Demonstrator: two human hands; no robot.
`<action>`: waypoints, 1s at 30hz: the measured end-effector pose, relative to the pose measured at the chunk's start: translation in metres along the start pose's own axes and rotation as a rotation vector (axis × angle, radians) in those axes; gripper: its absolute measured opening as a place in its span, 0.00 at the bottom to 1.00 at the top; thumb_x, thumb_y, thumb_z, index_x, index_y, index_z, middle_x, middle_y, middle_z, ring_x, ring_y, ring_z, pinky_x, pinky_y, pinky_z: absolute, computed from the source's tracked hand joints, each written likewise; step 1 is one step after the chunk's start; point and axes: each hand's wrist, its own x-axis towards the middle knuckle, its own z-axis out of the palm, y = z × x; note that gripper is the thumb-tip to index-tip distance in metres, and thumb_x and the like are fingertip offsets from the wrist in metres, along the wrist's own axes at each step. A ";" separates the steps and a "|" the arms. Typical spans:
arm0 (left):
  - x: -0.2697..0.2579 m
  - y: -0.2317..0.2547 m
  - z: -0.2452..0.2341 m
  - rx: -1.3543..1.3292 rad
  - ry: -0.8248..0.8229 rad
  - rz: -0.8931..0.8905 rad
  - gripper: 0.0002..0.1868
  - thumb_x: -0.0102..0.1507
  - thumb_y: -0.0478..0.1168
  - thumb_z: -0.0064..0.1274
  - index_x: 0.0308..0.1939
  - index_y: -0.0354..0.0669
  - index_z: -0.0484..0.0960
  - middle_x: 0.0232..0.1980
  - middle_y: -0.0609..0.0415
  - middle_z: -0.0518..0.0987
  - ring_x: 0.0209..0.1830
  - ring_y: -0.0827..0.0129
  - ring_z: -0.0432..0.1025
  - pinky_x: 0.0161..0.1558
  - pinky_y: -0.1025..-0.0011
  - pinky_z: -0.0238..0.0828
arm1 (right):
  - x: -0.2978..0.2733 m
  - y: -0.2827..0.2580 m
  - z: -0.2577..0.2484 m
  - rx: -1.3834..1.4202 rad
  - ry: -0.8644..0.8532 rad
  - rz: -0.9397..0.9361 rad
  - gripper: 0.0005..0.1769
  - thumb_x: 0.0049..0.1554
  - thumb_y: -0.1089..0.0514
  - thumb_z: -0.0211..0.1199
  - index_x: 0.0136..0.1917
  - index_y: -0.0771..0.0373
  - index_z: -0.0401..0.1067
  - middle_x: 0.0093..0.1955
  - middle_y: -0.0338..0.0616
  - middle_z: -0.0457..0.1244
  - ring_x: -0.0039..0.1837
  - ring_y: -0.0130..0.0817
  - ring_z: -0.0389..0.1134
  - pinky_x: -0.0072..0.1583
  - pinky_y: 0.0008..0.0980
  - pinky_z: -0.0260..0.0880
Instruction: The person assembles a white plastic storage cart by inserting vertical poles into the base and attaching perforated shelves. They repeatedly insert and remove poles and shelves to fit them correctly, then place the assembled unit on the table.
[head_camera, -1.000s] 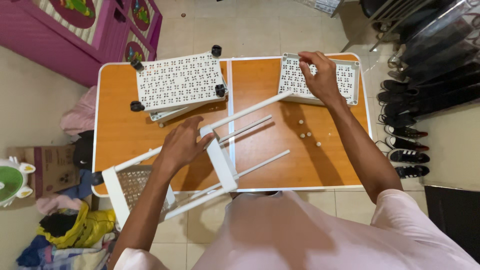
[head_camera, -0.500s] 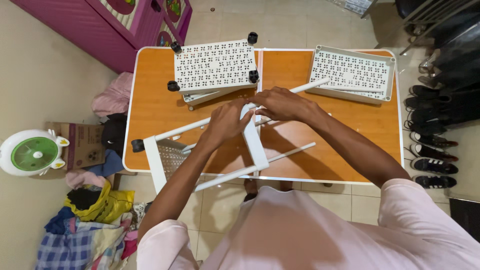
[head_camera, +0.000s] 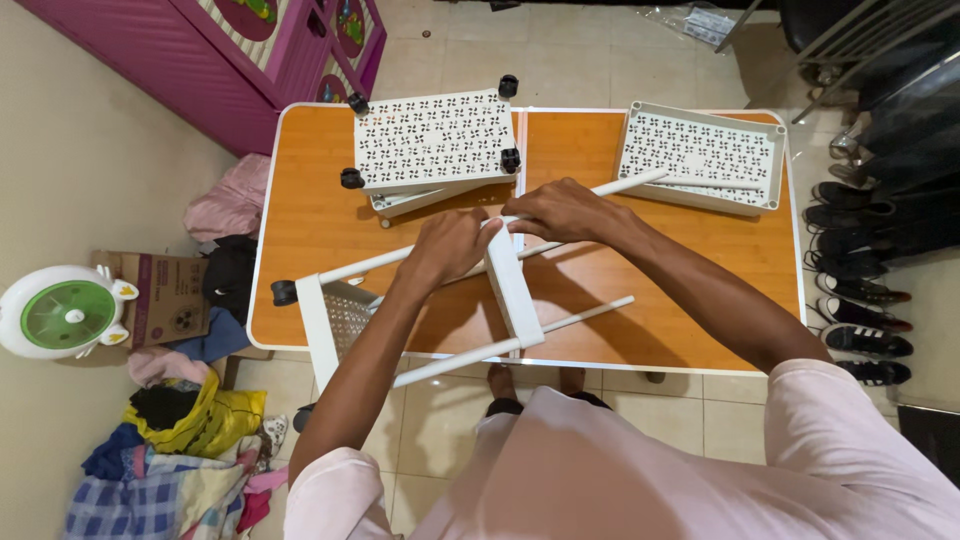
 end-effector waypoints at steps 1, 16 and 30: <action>0.000 -0.001 0.000 0.035 -0.023 -0.021 0.26 0.71 0.55 0.42 0.39 0.34 0.82 0.33 0.35 0.81 0.38 0.39 0.76 0.45 0.45 0.70 | 0.000 0.000 0.000 -0.011 -0.003 0.001 0.16 0.61 0.45 0.59 0.52 0.58 0.73 0.39 0.49 0.69 0.41 0.54 0.70 0.40 0.53 0.66; 0.000 -0.011 0.026 0.193 0.134 0.073 0.22 0.73 0.50 0.40 0.34 0.38 0.79 0.18 0.41 0.75 0.20 0.44 0.73 0.26 0.47 0.68 | -0.004 0.016 0.021 -0.041 0.098 -0.162 0.12 0.63 0.50 0.58 0.51 0.61 0.71 0.39 0.49 0.67 0.35 0.52 0.68 0.36 0.48 0.68; 0.001 -0.004 0.019 0.165 0.109 0.032 0.22 0.73 0.50 0.40 0.36 0.38 0.81 0.20 0.39 0.76 0.20 0.43 0.73 0.27 0.48 0.68 | 0.004 0.029 0.026 -0.290 -0.062 -0.159 0.15 0.66 0.46 0.54 0.49 0.60 0.64 0.32 0.48 0.65 0.25 0.47 0.65 0.30 0.49 0.64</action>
